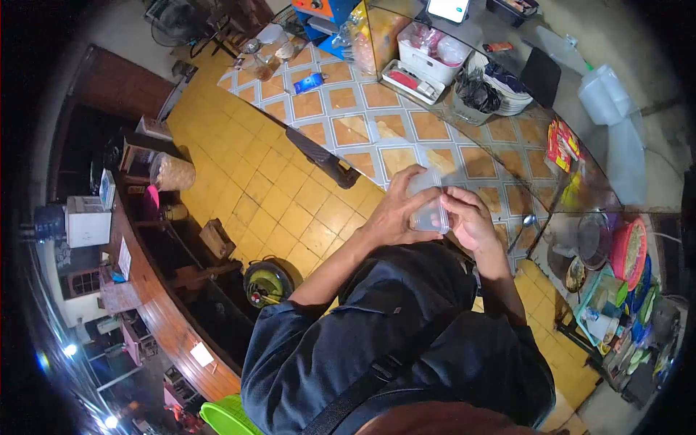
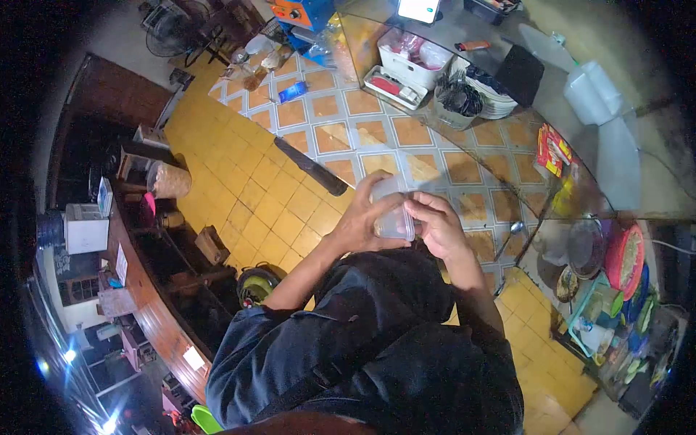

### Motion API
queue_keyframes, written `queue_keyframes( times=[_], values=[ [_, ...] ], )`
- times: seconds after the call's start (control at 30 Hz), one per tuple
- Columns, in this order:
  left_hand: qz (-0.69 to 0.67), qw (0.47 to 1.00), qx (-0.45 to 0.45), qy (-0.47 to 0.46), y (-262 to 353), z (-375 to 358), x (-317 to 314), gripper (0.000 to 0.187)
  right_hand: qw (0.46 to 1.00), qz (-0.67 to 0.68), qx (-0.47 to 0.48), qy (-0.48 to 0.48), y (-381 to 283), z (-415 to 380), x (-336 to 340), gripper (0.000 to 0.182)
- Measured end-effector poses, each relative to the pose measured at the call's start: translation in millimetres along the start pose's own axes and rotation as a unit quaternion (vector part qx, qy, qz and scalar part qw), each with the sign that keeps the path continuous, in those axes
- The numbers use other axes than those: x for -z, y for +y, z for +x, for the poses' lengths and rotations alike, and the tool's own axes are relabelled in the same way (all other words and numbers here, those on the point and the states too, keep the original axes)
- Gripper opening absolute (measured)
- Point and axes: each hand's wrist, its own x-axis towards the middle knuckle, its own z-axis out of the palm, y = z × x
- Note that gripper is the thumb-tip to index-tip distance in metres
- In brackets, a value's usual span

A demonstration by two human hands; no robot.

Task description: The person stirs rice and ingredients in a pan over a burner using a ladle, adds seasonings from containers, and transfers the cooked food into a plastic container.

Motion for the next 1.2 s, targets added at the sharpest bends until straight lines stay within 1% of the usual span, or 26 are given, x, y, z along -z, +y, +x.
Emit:
queue_keyframes(
  times=[0.03, 0.1, 0.2, 0.23, 0.27, 0.37, 0.4, 0.47, 0.5, 0.53, 0.6, 0.63, 0.67, 0.7, 0.73, 0.77, 0.8, 0.83, 0.87, 0.93, 0.97, 1.0, 1.03, 1.07, 1.1, 1.2],
  values=[
    [0.000, 1.000, -0.005, -0.004, -4, -1, -3, 0.073, 1.000, -0.001, -0.013, 0.006, 6, 2, 12, 0.014],
    [-0.005, 0.995, 0.012, -0.101, -12, -4, -11, 0.074, 0.999, 0.019, -0.045, 0.001, 23, 1, 36, 0.009],
    [-0.067, 0.987, 0.049, -0.138, -19, -10, -25, 0.075, 0.996, 0.080, -0.025, 0.040, 46, -4, 45, 0.008],
    [-0.046, 0.984, 0.054, -0.164, -16, -8, -24, 0.077, 0.995, 0.092, -0.032, 0.009, 45, -7, 45, 0.007],
    [-0.042, 0.985, 0.046, -0.160, -19, -5, -24, 0.077, 0.996, 0.073, -0.016, 0.050, 51, -5, 48, 0.007],
    [-0.026, 0.978, 0.024, -0.207, -18, 2, -22, 0.078, 0.991, -0.132, 0.023, 0.029, 43, -4, 52, 0.010],
    [-0.021, 0.978, 0.021, -0.204, -20, 6, -20, 0.078, 0.990, -0.134, 0.028, 0.024, 35, -1, 51, 0.010],
    [0.030, 0.982, -0.008, -0.188, -26, 11, -19, 0.074, 0.928, -0.353, 0.118, 0.013, 20, 0, 48, 0.015],
    [0.061, 0.984, -0.022, -0.165, -35, 9, -17, 0.071, 0.890, -0.409, 0.180, 0.092, 26, 4, 55, 0.016],
    [0.065, 0.984, -0.026, -0.161, -51, 1, -19, 0.071, 0.888, -0.410, 0.186, 0.090, 22, 5, 58, 0.016],
    [0.160, 0.983, 0.089, -0.004, -99, -23, -31, 0.075, 0.784, -0.527, 0.287, 0.161, 11, 8, 63, 0.014],
    [0.164, 0.983, 0.084, -0.001, -122, -35, -37, 0.075, 0.758, -0.553, 0.309, 0.157, 12, 12, 67, 0.015],
    [0.236, 0.966, 0.094, 0.047, -146, -49, -43, 0.081, 0.756, -0.552, 0.315, 0.157, 19, 18, 77, 0.015],
    [0.305, 0.942, 0.103, 0.095, -163, -56, -48, 0.087, 0.696, -0.639, 0.309, 0.108, 30, 27, 93, 0.018],
    [0.306, 0.942, 0.101, 0.093, -173, -63, -54, 0.087, 0.629, -0.717, 0.294, 0.060, 46, 36, 109, 0.021],
    [0.272, 0.941, 0.154, 0.129, -180, -67, -61, 0.094, 0.632, -0.728, 0.266, 0.026, 67, 49, 126, 0.019],
    [0.234, 0.937, 0.205, 0.162, -182, -68, -69, 0.101, 0.632, -0.728, 0.264, 0.035, 85, 54, 135, 0.019],
    [0.211, 0.925, 0.282, 0.146, -169, -67, -72, 0.119, 0.615, -0.768, 0.179, 0.024, 101, 55, 141, 0.018],
    [0.203, 0.930, 0.272, 0.143, -156, -61, -80, 0.119, 0.590, -0.802, 0.095, 0.014, 106, 56, 144, 0.017],
    [0.270, 0.871, 0.385, 0.145, -131, -46, -85, 0.122, 0.605, -0.788, 0.105, 0.041, 111, 56, 141, 0.016],
    [0.215, 0.926, 0.277, 0.135, -120, -32, -84, 0.119, 0.620, -0.774, 0.115, 0.052, 109, 60, 140, 0.015],
    [0.210, 0.956, 0.184, 0.093, -97, -1, -80, 0.109, 0.620, -0.774, 0.114, 0.061, 110, 62, 144, 0.015],
    [0.191, 0.976, 0.080, 0.063, -75, 33, -75, 0.096, 0.637, -0.769, 0.047, 0.037, 114, 63, 150, 0.016],
    [0.173, 0.983, 0.008, 0.056, -60, 69, -76, 0.091, 0.650, -0.759, -0.016, 0.012, 115, 67, 154, 0.018],
    [0.155, 0.985, -0.061, 0.048, -48, 101, -80, 0.086, 0.650, -0.760, -0.015, 0.015, 118, 69, 156, 0.018],
    [0.228, 0.967, -0.107, 0.025, -20, 175, -96, 0.080, 0.585, -0.808, -0.059, 0.039, 119, 72, 159, 0.027]
  ],
)
